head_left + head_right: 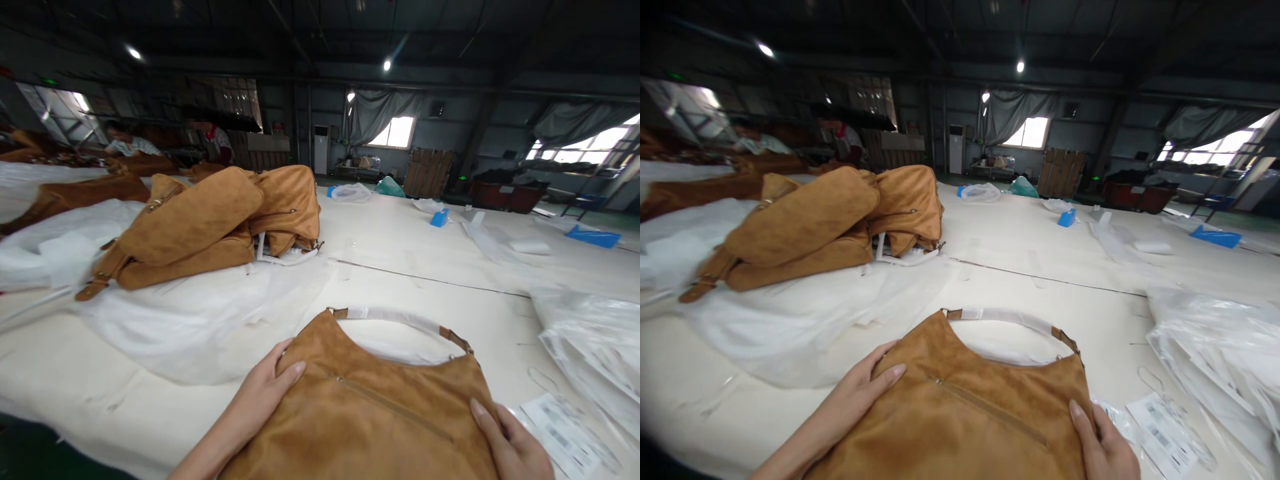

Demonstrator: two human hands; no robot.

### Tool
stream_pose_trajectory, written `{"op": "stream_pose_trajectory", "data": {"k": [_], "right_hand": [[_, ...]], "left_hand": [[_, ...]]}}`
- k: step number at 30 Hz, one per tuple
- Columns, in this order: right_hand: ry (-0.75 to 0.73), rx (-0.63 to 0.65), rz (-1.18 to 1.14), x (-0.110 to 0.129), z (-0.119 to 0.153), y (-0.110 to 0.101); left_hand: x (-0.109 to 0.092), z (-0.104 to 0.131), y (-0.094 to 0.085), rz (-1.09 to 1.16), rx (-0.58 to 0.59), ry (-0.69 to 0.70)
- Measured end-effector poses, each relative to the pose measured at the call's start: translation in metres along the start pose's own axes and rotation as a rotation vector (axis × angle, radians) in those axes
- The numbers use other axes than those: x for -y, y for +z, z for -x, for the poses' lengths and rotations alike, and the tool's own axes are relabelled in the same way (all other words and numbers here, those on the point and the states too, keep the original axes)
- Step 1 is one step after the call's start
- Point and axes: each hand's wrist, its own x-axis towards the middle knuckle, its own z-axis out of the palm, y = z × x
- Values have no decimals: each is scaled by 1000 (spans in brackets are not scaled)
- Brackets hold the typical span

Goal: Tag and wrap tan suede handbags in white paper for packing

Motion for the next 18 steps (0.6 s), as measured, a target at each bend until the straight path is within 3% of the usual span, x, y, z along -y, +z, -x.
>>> {"op": "stream_pose_trajectory", "data": {"k": [4, 8, 10, 15, 18], "right_hand": [[-101, -48, 39, 20, -26, -28], [-154, -107, 47, 31, -38, -43], [-179, -81, 54, 29, -41, -39], [-136, 166, 14, -2, -42, -16], [-78, 178, -112, -25, -31, -8]], "left_hand": [[-24, -28, 21, -128, -26, 54], [-40, -47, 28, -199, 24, 130], [-35, -57, 30, -281, 65, 134], [4, -93, 31, -532, 165, 139], [14, -121, 29, -614, 219, 223]]}}
